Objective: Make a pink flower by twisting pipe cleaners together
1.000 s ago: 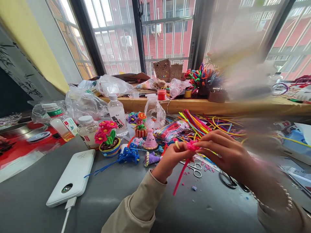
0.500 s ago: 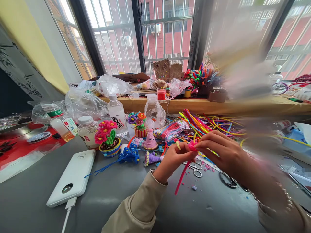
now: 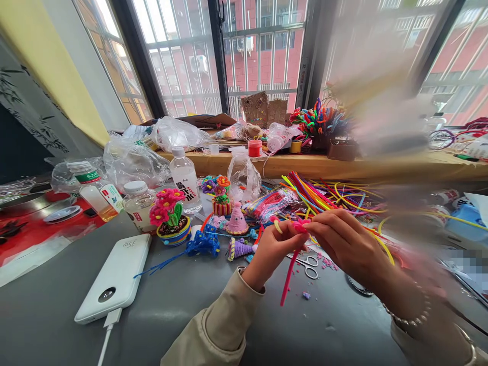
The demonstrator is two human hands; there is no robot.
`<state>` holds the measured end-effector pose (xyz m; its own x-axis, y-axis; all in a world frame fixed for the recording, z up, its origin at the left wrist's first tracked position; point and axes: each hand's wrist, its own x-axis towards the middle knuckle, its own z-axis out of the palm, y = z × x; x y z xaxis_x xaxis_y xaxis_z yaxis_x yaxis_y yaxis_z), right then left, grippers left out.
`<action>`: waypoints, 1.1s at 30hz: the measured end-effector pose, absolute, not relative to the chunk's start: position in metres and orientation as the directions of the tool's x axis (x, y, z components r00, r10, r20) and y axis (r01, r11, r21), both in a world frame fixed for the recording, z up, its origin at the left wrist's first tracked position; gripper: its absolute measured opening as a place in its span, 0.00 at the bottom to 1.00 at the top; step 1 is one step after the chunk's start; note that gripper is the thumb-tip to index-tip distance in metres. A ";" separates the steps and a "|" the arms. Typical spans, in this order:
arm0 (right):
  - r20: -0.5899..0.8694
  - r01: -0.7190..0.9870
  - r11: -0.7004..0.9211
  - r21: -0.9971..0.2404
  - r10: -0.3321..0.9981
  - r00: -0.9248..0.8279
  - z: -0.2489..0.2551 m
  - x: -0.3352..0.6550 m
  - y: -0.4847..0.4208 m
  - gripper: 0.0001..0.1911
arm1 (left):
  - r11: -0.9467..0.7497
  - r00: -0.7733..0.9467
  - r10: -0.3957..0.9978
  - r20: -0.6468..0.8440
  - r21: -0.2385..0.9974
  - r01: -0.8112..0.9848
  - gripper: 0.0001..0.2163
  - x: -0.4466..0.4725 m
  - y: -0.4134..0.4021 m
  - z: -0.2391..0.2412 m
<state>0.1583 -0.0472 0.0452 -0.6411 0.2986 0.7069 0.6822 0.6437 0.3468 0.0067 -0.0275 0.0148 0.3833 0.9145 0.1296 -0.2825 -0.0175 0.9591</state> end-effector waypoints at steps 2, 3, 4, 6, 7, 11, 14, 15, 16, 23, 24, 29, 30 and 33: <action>0.693 0.680 0.608 0.410 0.277 -0.665 0.044 0.158 -0.048 0.10 | -0.015 0.376 0.917 0.130 0.955 -0.296 0.12 0.006 -0.027 0.014; 0.690 0.675 0.600 0.429 0.265 -0.673 0.043 0.158 -0.048 0.11 | -0.016 0.372 0.919 0.132 0.954 -0.300 0.12 0.006 -0.027 0.014; 0.691 0.669 0.603 0.434 0.254 -0.677 0.043 0.158 -0.048 0.11 | -0.017 0.368 0.920 0.133 0.953 -0.303 0.11 0.006 -0.027 0.013; 0.708 0.659 0.640 0.396 0.245 -0.663 0.042 0.158 -0.047 0.10 | -0.019 0.362 0.922 0.137 0.950 -0.311 0.11 0.006 -0.026 0.013; 0.731 0.658 0.668 0.348 0.246 -0.636 0.042 0.158 -0.046 0.10 | -0.019 0.364 0.921 0.139 0.948 -0.316 0.11 0.005 -0.026 0.013; 0.813 0.641 0.764 0.065 0.332 -0.478 0.043 0.163 -0.038 0.07 | 0.020 0.396 0.911 0.115 0.947 -0.321 0.10 0.004 -0.025 0.014; 0.802 0.632 0.774 -0.035 0.399 -0.445 0.043 0.165 -0.034 0.07 | 0.047 0.386 0.919 0.084 0.947 -0.318 0.10 0.004 -0.024 0.013; 0.797 0.637 0.769 -0.047 0.413 -0.440 0.043 0.165 -0.034 0.07 | 0.038 0.382 0.920 0.090 0.948 -0.316 0.10 0.004 -0.023 0.012; 0.793 0.645 0.762 -0.055 0.426 -0.435 0.043 0.165 -0.035 0.07 | 0.029 0.376 0.922 0.098 0.948 -0.317 0.10 0.004 -0.023 0.012; 0.763 0.688 0.720 -0.089 0.493 -0.417 0.044 0.159 -0.042 0.06 | 0.005 0.345 0.933 0.099 0.957 -0.288 0.10 0.006 -0.022 0.011; 0.755 0.684 0.724 -0.095 0.500 -0.424 0.045 0.159 -0.042 0.06 | 0.010 0.347 0.933 0.095 0.957 -0.289 0.10 0.006 -0.022 0.011; 0.737 0.658 0.741 -0.132 0.517 -0.435 0.047 0.161 -0.040 0.05 | 0.100 0.434 0.900 0.044 0.948 -0.302 0.11 0.004 -0.022 0.011; 0.731 0.655 0.742 -0.141 0.524 -0.436 0.047 0.162 -0.040 0.05 | 0.117 0.454 0.890 0.035 0.946 -0.303 0.11 0.004 -0.022 0.011; 0.725 0.644 0.749 -0.154 0.529 -0.442 0.049 0.163 -0.042 0.05 | 0.114 0.463 0.885 0.041 0.946 -0.303 0.10 0.004 -0.023 0.012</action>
